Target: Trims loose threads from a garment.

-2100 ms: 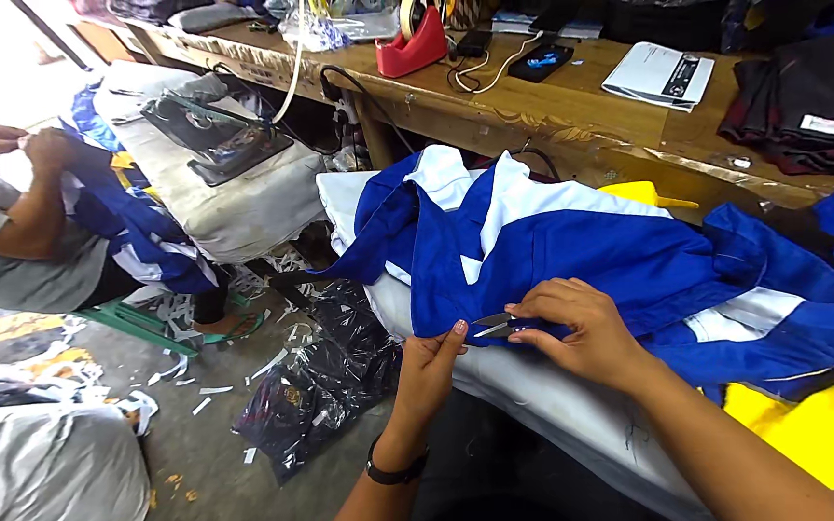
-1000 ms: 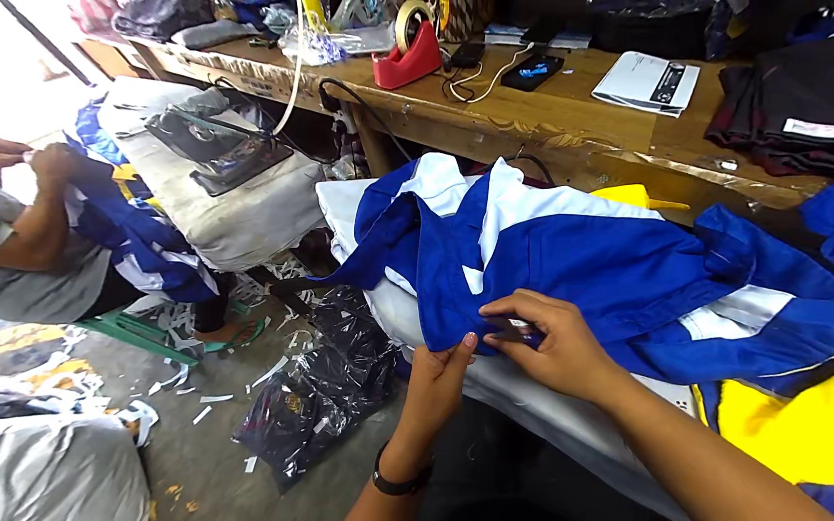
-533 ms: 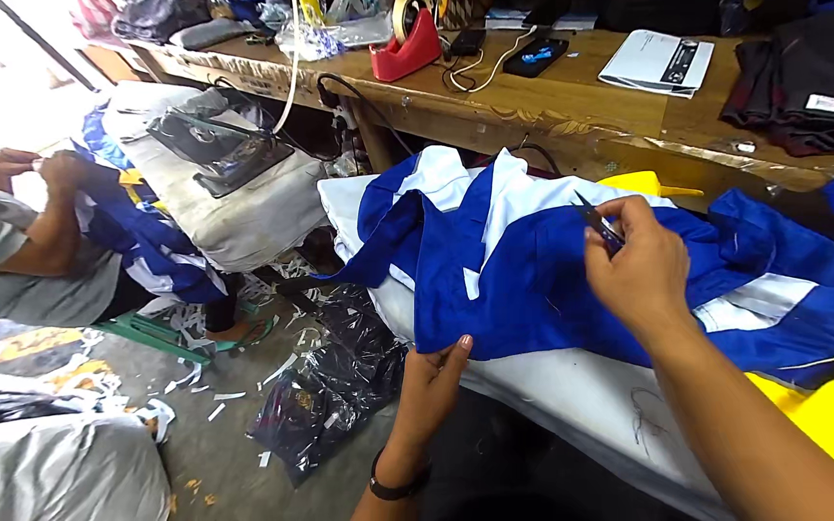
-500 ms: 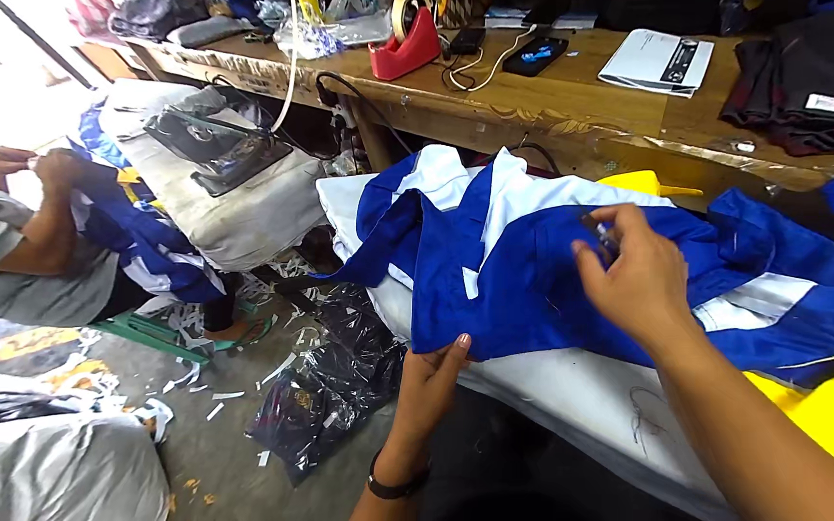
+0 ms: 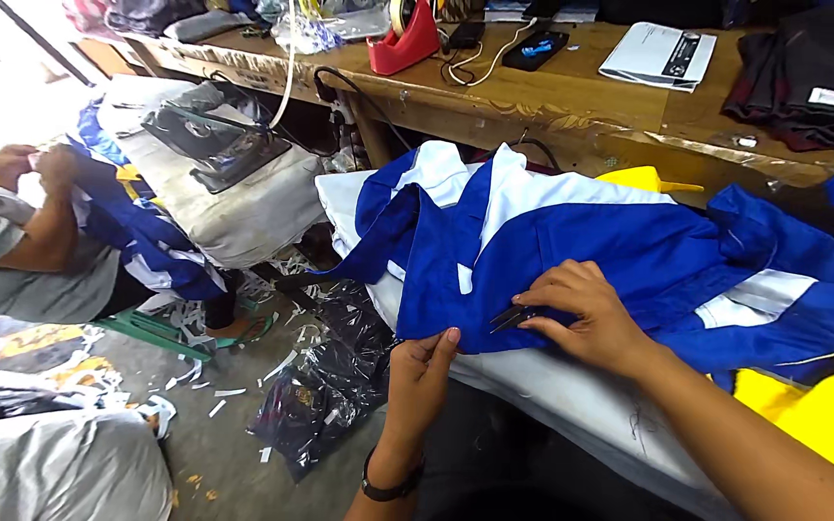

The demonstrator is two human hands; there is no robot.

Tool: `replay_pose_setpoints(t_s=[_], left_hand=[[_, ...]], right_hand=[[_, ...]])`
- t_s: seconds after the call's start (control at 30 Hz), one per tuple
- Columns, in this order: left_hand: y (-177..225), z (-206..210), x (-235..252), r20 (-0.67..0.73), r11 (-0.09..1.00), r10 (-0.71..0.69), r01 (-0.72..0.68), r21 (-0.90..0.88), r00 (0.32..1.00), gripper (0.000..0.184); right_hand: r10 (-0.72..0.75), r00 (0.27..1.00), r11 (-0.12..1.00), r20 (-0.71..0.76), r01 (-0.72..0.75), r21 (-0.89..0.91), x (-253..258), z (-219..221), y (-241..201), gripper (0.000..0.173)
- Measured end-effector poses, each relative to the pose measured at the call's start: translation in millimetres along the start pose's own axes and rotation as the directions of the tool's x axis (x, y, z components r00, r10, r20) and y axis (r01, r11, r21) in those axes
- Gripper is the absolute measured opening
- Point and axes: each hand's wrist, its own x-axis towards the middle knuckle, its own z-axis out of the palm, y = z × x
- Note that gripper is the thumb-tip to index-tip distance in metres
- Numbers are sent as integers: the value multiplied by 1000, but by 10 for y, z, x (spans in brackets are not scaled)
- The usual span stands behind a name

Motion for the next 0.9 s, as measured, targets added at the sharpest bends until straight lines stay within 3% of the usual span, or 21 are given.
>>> replay_pose_setpoints(t_s=[0.33, 0.6, 0.9], left_hand=[[-12, 46, -2, 1, 1000, 10, -10, 11, 1000, 24], [9, 122, -27, 30, 998, 2, 0, -69, 1000, 23], [3, 170, -43, 47, 990, -12, 19, -140, 999, 20]], right_hand=[[-31, 989, 986, 144, 7, 166, -41, -115, -65, 25], [-58, 991, 998, 118, 60, -13, 18, -106, -258, 28], [-70, 986, 995, 151, 80, -58, -8, -173, -331, 27]])
